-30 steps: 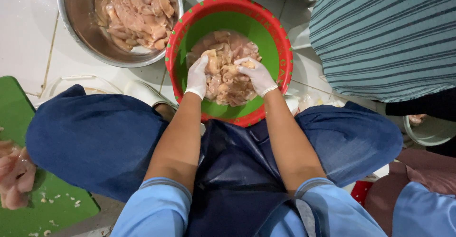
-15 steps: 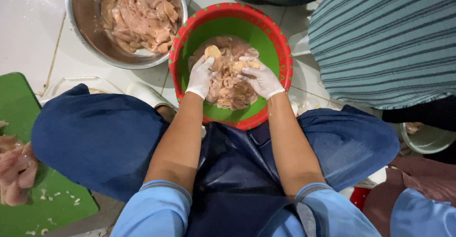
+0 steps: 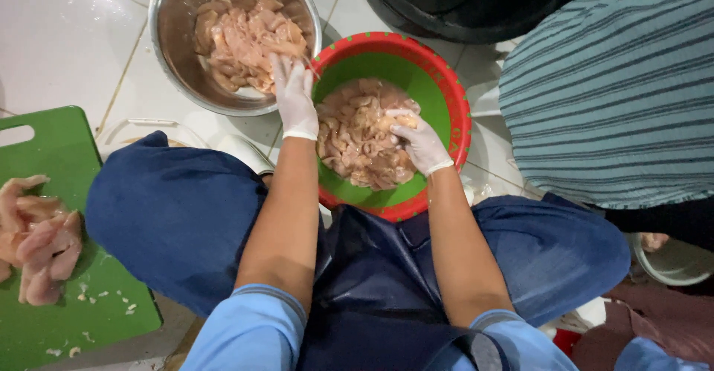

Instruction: A person wearing gloves is seated on the floor cleaning and inspecting raw chicken pieces in a red plastic bowl.

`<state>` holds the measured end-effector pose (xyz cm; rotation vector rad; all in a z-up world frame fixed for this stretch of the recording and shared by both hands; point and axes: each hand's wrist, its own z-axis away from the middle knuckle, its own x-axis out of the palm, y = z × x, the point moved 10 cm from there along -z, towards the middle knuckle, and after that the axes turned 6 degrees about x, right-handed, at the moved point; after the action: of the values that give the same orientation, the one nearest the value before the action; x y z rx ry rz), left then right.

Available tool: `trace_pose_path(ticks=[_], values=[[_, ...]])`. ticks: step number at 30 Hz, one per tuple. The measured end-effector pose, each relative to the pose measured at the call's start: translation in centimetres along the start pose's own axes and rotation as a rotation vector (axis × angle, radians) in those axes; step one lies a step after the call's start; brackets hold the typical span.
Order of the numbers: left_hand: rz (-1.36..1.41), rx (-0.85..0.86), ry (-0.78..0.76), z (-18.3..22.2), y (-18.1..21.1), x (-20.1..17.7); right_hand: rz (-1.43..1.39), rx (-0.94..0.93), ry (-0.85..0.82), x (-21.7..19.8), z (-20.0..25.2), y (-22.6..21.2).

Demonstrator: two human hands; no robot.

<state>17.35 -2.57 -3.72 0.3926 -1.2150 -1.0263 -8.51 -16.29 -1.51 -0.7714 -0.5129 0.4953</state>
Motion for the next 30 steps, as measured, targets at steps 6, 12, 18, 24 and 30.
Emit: trace_pose_path(ticks=[6,12,18,24,30], values=[[-0.497,0.127,-0.634,7.9,-2.0,7.1,0.033,-0.046,-0.039,3.8,2.1,-3.2],[-0.863,-0.170,-0.833,11.4,-6.2,6.6,0.044,-0.060,0.026,2.0,2.0,-3.3],[-0.933,-0.096,-0.911,10.1,-8.5,4.9,0.010,-0.062,0.061,1.7,2.6,-4.2],[-0.834,-0.184,-0.812,9.4,-4.5,5.4,0.074,-0.061,0.094,-0.1,2.2,-4.3],[-0.746,-0.105,-0.666,7.9,-0.7,6.2,-0.036,0.026,0.058,-2.1,0.6,-1.7]])
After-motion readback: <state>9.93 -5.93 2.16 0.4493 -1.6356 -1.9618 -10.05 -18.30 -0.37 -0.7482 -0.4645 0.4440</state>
